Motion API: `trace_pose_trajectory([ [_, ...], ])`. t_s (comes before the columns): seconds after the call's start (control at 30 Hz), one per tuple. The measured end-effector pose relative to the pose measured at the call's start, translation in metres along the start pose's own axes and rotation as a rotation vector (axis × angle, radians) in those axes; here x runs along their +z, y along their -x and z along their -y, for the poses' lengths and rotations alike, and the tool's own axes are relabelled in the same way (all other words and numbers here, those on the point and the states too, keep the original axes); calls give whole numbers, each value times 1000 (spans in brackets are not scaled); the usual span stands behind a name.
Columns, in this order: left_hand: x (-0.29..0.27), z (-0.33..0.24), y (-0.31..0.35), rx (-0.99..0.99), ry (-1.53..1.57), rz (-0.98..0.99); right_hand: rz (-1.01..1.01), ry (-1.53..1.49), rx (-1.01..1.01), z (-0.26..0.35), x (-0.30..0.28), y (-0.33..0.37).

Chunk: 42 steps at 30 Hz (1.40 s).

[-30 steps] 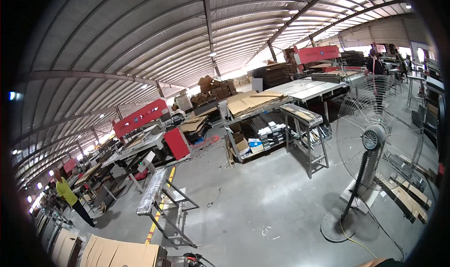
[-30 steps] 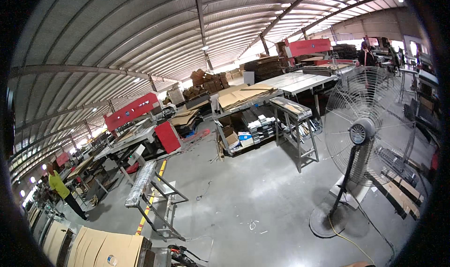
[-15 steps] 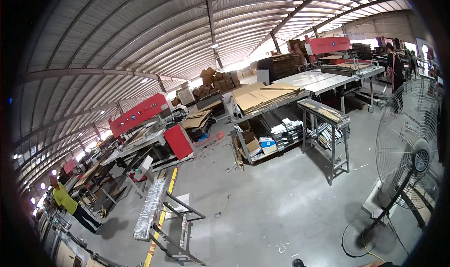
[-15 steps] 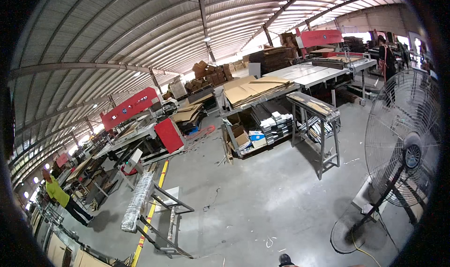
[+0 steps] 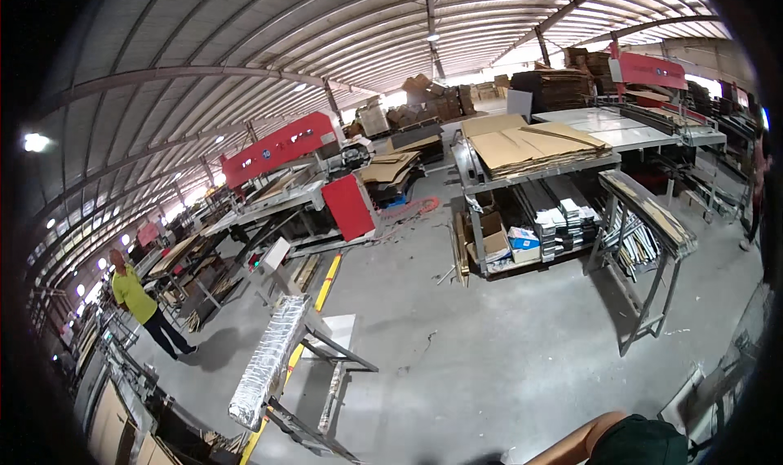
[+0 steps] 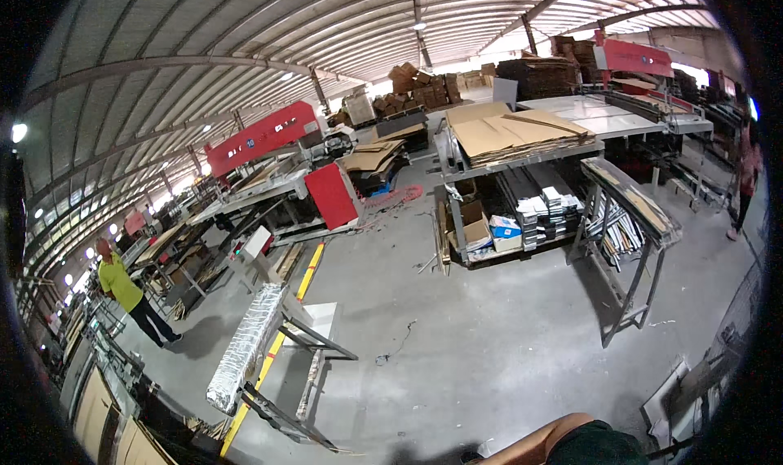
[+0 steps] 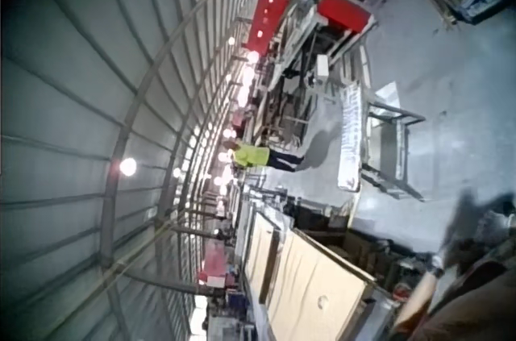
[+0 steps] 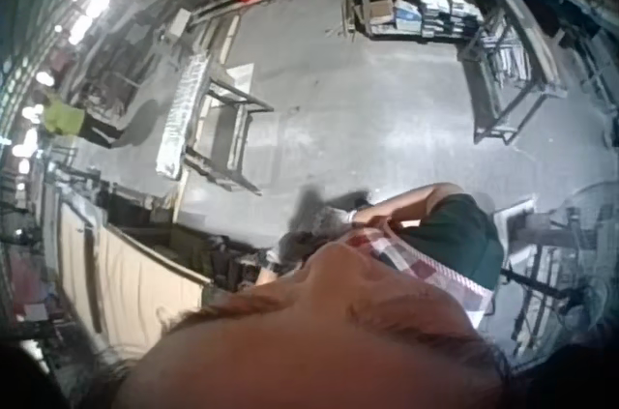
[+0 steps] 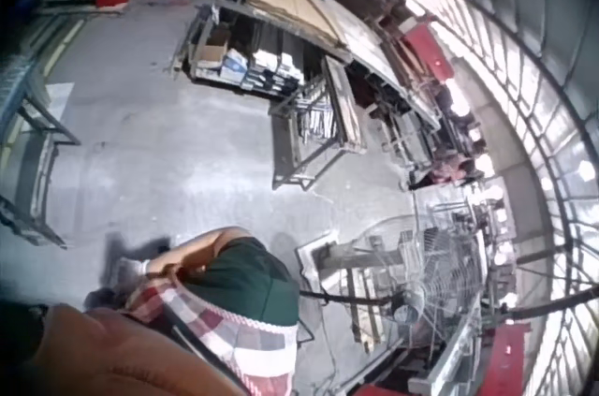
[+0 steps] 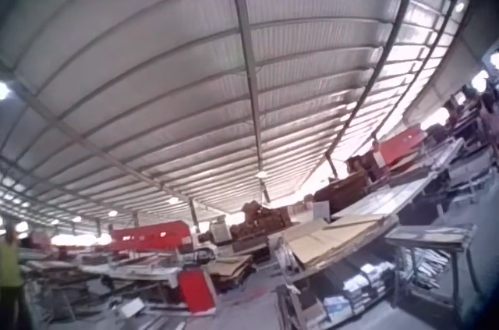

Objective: Organizing and applying labels to thin cardboard strips on an industrial workbench.

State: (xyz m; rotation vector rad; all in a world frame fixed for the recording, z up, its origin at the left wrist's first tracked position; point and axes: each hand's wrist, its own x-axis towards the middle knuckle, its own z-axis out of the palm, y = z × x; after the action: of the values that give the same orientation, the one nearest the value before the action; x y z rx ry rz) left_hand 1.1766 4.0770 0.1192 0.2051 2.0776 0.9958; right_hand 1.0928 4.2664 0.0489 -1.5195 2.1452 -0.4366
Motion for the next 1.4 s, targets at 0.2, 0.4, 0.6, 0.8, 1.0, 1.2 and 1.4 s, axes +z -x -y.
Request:
trace_pose_trajectory([
  [0.2,-42,36,14,-16,409,-245,136,-8,-231,-30,-37,-85],
  [0.4,-36,89,69,36,812,-511,296,19,-465,-19,-33,-165],
  [0.6,-25,225,115,-238,315,-507,328,130,-566,9,-71,-226],
  [0.8,-54,215,175,91,1108,-1003,184,-256,-813,36,-53,-296],
  [1.0,-7,276,157,-151,480,-692,766,-524,-703,55,-55,-404],
  [1.2,-80,254,186,41,1161,-1472,1012,-1304,236,74,-22,-507],
  [1.4,-140,264,146,-135,1397,-2195,1142,-1164,-215,136,-37,-592],
])
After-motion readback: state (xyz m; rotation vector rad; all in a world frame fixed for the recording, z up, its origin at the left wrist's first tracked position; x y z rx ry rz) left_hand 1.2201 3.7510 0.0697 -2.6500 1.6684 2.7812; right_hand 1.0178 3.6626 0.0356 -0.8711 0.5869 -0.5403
